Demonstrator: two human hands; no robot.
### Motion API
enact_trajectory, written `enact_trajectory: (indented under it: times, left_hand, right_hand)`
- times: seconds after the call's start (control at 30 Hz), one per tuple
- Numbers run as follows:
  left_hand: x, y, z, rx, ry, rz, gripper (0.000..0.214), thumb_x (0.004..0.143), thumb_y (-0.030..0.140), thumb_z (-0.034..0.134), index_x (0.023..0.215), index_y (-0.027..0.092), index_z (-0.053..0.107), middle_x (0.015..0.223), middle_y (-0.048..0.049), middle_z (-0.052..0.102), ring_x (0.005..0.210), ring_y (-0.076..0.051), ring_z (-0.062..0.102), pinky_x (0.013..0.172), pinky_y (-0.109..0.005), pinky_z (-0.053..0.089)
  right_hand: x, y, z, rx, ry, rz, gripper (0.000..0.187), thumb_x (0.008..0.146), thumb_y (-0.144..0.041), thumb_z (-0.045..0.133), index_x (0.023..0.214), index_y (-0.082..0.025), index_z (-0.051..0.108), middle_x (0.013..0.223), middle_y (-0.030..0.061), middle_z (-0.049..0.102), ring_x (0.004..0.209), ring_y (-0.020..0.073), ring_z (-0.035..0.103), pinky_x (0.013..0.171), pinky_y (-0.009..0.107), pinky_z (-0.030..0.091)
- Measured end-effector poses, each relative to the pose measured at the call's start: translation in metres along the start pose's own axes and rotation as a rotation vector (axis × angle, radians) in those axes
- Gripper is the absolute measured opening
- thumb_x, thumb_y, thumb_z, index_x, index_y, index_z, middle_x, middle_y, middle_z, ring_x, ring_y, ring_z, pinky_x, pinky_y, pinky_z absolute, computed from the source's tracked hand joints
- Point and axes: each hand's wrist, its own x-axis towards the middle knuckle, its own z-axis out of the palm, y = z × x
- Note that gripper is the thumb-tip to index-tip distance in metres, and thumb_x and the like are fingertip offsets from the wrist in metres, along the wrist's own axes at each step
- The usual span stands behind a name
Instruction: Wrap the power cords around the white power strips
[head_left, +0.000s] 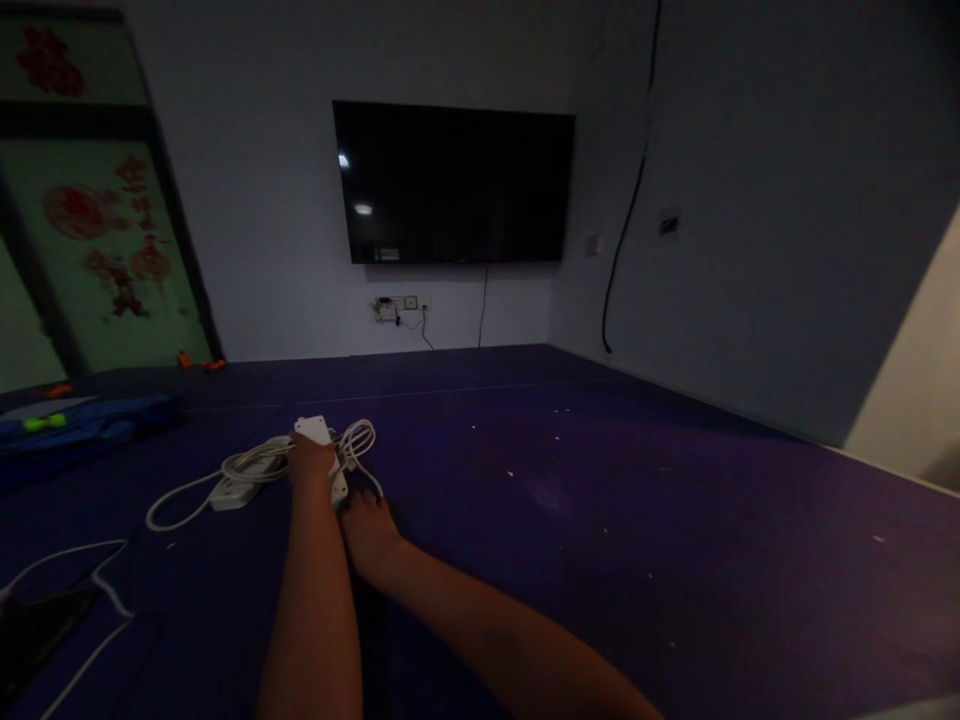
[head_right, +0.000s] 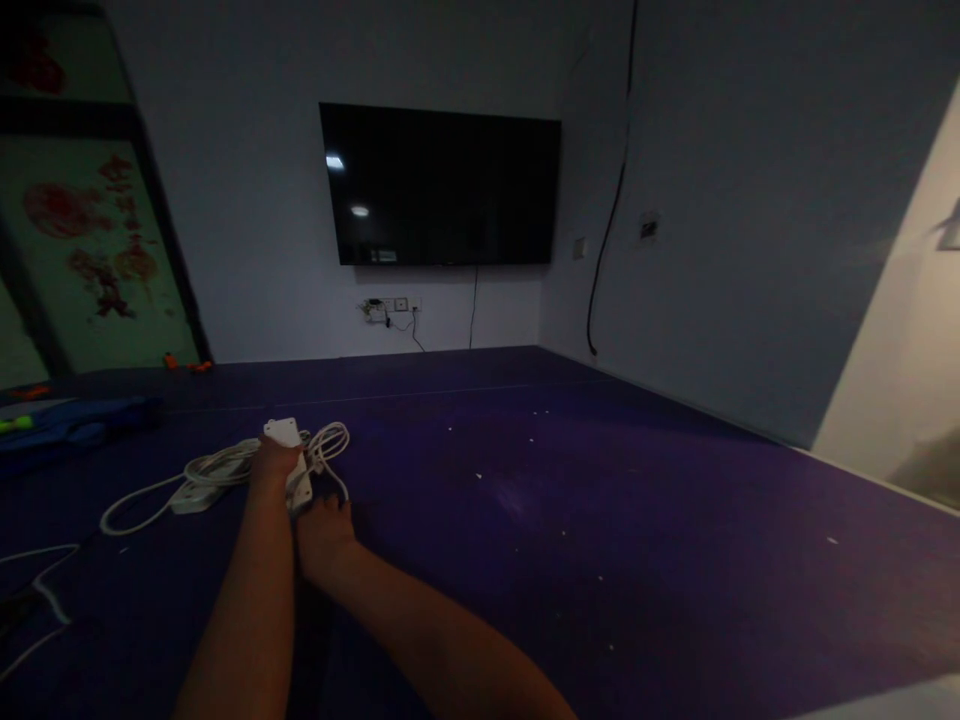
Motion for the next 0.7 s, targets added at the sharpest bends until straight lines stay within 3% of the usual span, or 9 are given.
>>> enact_trajectory:
  times: [0.23,0.37,0.5,0.6,0.7]
  left_hand:
    - [0.009,-0.013,-0.006,0.006,-0.077,-0.085,0.124,0.053,0.038,0.077,0.141,-0.01,0.003,0.14,-0.0365,0.031,0.132,-0.04,0.032,0.101,-0.043,0.037]
    - [0.011,-0.02,-0.007,-0.011,-0.065,-0.057,0.112,0.06,0.036,0.072,0.143,-0.002,0.01,0.139,-0.0302,0.038,0.129,-0.036,0.039,0.1,-0.04,0.039]
    - [0.008,-0.019,-0.006,-0.012,-0.033,-0.037,0.099,0.065,0.036,0.067,0.144,0.006,0.015,0.14,-0.0251,0.039,0.129,-0.035,0.039,0.098,-0.042,0.041]
    - [0.005,-0.016,-0.004,-0.003,-0.023,-0.031,0.092,0.067,0.036,0.065,0.143,0.01,0.021,0.142,-0.023,0.037,0.129,-0.036,0.038,0.098,-0.044,0.04]
    - [0.002,-0.012,-0.003,0.013,-0.016,-0.036,0.083,0.07,0.038,0.062,0.141,0.013,0.028,0.143,-0.0208,0.037,0.128,-0.038,0.039,0.097,-0.048,0.041]
  right_hand:
    - [0.029,-0.013,0.026,0.002,0.137,-0.004,0.04,0.092,-0.015,0.035,0.129,-0.012,0.049,0.138,0.0212,0.043,0.121,0.0293,0.046,0.097,0.053,0.039]
    - [0.046,-0.017,0.03,0.007,0.144,-0.028,0.041,0.093,-0.013,0.032,0.131,-0.011,0.047,0.131,0.0212,0.05,0.118,0.0276,0.05,0.098,0.052,0.038]
    - [0.054,-0.013,0.025,0.016,0.117,-0.104,0.034,0.09,-0.016,0.041,0.119,-0.01,0.059,0.12,0.0183,0.059,0.11,0.0257,0.057,0.096,0.04,0.043]
    - [0.051,-0.003,0.021,0.033,0.103,-0.207,0.027,0.086,-0.014,0.048,0.106,-0.01,0.066,0.109,0.0143,0.065,0.099,0.0219,0.061,0.088,0.029,0.047]
    - [0.039,0.009,0.015,0.044,0.116,-0.283,0.025,0.083,-0.017,0.051,0.102,-0.01,0.066,0.107,0.0129,0.065,0.096,0.0217,0.061,0.083,0.027,0.048]
